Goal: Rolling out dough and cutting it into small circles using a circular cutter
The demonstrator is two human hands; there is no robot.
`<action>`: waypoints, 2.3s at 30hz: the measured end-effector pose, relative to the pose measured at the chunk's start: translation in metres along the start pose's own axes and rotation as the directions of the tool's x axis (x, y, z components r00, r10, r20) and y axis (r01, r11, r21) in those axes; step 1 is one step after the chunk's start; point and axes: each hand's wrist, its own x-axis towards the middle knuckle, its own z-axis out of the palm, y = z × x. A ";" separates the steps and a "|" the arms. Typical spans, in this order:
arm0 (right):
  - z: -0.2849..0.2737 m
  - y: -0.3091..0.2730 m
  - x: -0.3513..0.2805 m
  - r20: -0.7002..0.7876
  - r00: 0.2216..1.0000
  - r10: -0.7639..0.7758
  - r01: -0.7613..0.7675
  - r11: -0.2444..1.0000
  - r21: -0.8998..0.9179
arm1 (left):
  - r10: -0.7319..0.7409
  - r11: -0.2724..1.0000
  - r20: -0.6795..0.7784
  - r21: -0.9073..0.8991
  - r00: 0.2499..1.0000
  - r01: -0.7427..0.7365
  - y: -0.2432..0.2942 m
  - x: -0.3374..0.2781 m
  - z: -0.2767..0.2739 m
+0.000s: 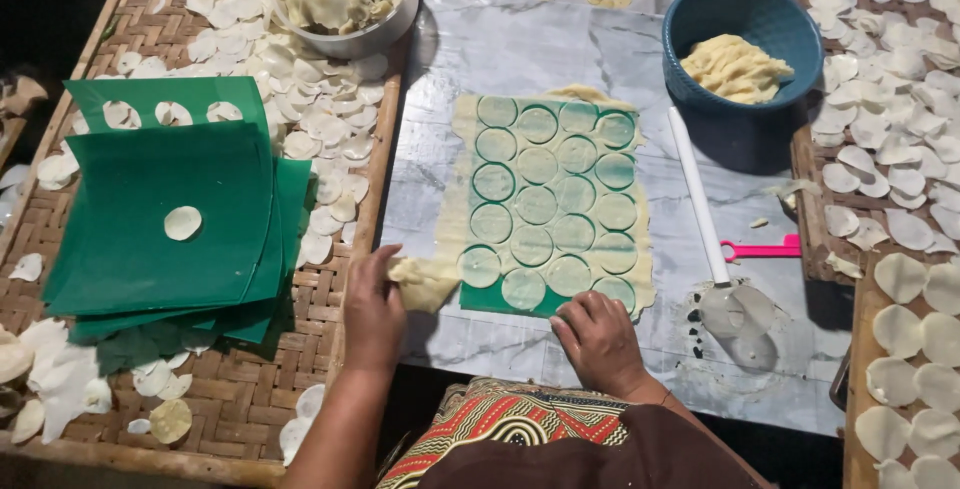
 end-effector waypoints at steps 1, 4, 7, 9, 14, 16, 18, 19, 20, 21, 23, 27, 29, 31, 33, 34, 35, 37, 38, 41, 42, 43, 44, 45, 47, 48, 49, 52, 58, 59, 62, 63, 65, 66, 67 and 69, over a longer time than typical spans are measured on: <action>-0.002 -0.001 0.002 0.000 1.000 -0.004 0.004 1.000 0.002 | -0.001 1.000 -0.004 0.002 1.000 0.001 -0.005 0.004 -0.005; -0.006 -0.005 0.015 -0.012 1.000 -0.003 0.004 0.998 0.061 | -0.059 0.995 -0.009 0.080 0.998 0.059 -0.015 0.015 -0.019; -0.001 -0.015 0.043 0.005 1.000 0.015 -0.016 0.971 0.240 | -0.077 0.996 -0.062 -0.048 0.995 0.074 -0.017 0.025 -0.021; 0.007 -0.028 0.074 0.091 0.993 -0.070 0.021 0.892 0.451 | -0.012 0.989 -0.132 -0.146 0.991 -0.008 -0.019 0.034 -0.011; 0.043 -0.058 0.159 0.258 0.939 -0.229 0.026 0.793 0.609 | -0.174 0.883 0.015 -0.440 0.985 0.163 0.012 0.044 0.022; 0.053 -0.056 0.189 0.306 0.909 -0.283 0.073 0.831 0.552 | -0.187 0.832 0.043 -0.524 0.981 0.182 0.018 0.045 0.028; 0.066 -0.044 0.217 0.234 0.949 -0.211 0.059 0.848 0.527 | -0.045 0.904 -0.121 -0.427 0.992 -0.011 0.015 0.043 0.034; 0.067 -0.038 0.221 0.237 0.946 -0.223 0.067 0.846 0.529 | -0.050 0.904 -0.132 -0.427 0.990 -0.011 0.021 0.032 0.032; 0.068 -0.032 0.226 0.225 0.947 -0.229 0.083 0.851 0.518 | 0.053 0.974 -0.174 -0.207 0.983 -0.089 0.027 0.021 0.029; 0.069 -0.026 0.231 0.213 0.948 -0.235 0.098 0.856 0.507 | 0.159 0.987 -0.189 0.026 0.969 -0.157 0.033 0.011 0.028; 0.076 -0.015 0.226 0.427 0.850 -0.309 0.122 0.904 0.410 | 0.211 0.976 -0.115 0.086 0.971 -0.202 0.016 -0.010 0.043; 0.093 -0.017 0.214 0.531 0.736 -0.420 0.426 0.897 0.118 | 0.302 0.923 0.115 0.211 0.946 -0.321 -0.008 -0.036 0.063; 0.095 -0.022 0.223 0.550 0.716 -0.430 0.415 0.896 0.161 | 0.318 0.929 0.095 0.167 0.943 -0.330 -0.003 -0.032 0.060; 0.103 -0.016 0.239 0.575 0.686 -0.445 0.401 0.891 0.211 | 0.322 0.936 0.074 0.124 0.944 -0.329 0.003 -0.035 0.058; 0.118 -0.001 0.278 0.689 0.685 -0.237 0.110 0.968 0.224 | 0.326 0.935 0.081 0.116 0.942 -0.334 0.008 -0.032 0.053; 0.121 0.010 0.298 0.688 0.685 -0.241 0.115 0.968 0.224 | 0.326 0.936 0.075 0.118 0.942 -0.333 0.009 -0.031 0.053; 0.125 0.022 0.318 0.564 0.810 -0.160 0.008 0.965 0.263 | 0.335 0.935 0.071 0.100 0.940 -0.340 0.010 -0.029 0.052; 0.122 0.035 0.343 0.430 0.901 -0.062 -0.090 0.942 0.323 | 0.338 0.935 0.065 0.087 0.939 -0.343 0.012 -0.029 0.049; 0.115 0.039 0.350 0.397 0.915 -0.067 -0.126 0.888 0.442 | 0.325 0.941 0.076 0.080 0.943 -0.330 0.014 -0.030 0.047; 0.098 0.038 0.353 0.527 0.846 -0.085 -0.147 0.912 0.382 | 0.311 0.945 0.085 0.074 0.947 -0.317 0.016 -0.030 0.045; 0.092 0.036 0.352 0.674 0.737 -0.059 -0.104 0.975 0.199 | 0.312 0.945 0.088 0.073 0.946 -0.319 0.016 -0.029 0.045; 0.096 0.034 0.342 0.672 0.738 -0.061 -0.100 0.975 0.199 | 0.314 0.945 0.085 0.073 0.946 -0.320 0.019 -0.028 0.043; 0.099 0.032 0.330 0.673 0.727 -0.134 0.157 0.987 0.027 | 0.283 0.954 0.105 0.074 0.953 -0.292 0.022 -0.028 0.041; 0.102 0.030 0.319 0.687 0.698 -0.200 0.401 0.905 -0.145 | 0.253 0.962 0.125 0.074 0.959 -0.263 0.025 -0.028 0.039; 0.106 0.032 0.315 0.549 0.771 -0.322 0.428 0.901 -0.072 | 0.266 0.959 0.117 0.066 0.957 -0.275 0.024 -0.024 0.038; 0.109 0.035 0.309 0.399 0.816 -0.418 0.456 0.890 0.001 | 0.270 0.959 0.120 0.052 0.955 -0.278 0.024 -0.024 0.039; 0.119 0.044 0.328 0.400 0.816 -0.418 0.455 0.890 0.001 | 0.269 0.960 0.121 0.051 0.956 -0.277 0.023 -0.025 0.041; 0.134 0.072 0.379 0.703 0.709 -0.053 0.034 0.999 0.040 | 0.270 0.957 0.123 0.069 0.955 -0.280 0.020 -0.027 0.043; 0.117 0.117 0.420 0.204 0.969 0.139 -0.221 0.857 0.466 | 0.287 0.956 0.088 0.041 0.954 -0.291 0.021 -0.024 0.043; 0.114 0.108 0.412 0.256 0.962 0.096 -0.155 0.963 0.220 | 0.275 0.959 0.103 0.038 0.956 -0.280 0.020 -0.024 0.043; 0.125 0.088 0.373 0.329 0.941 -0.083 0.124 0.987 -0.105 | 0.259 0.964 0.115 0.030 0.959 -0.264 0.024 -0.024 0.041; 0.131 0.084 0.357 0.348 0.909 -0.229 0.301 0.938 -0.170 | 0.260 0.964 0.113 0.025 0.959 -0.265 0.025 -0.023 0.040; 0.141 0.096 0.367 0.317 0.939 -0.133 0.166 0.983 -0.078 | 0.249 0.967 0.123 0.031 0.961 -0.254 0.028 -0.021 0.040; 0.145 0.101 0.369 0.295 0.955 -0.028 0.023 1.000 0.020 | 0.238 0.969 0.136 0.037 0.962 -0.245 0.029 -0.023 0.039; 0.152 0.128 0.383 0.295 0.955 -0.023 0.017 1.000 0.022 | 0.239 0.968 0.142 0.039 0.961 -0.247 0.028 -0.025 0.038; 0.161 0.183 0.419 0.377 0.855 0.357 -0.519 0.601 0.608 | 0.212 0.974 0.161 0.041 0.964 -0.221 0.028 -0.023 0.039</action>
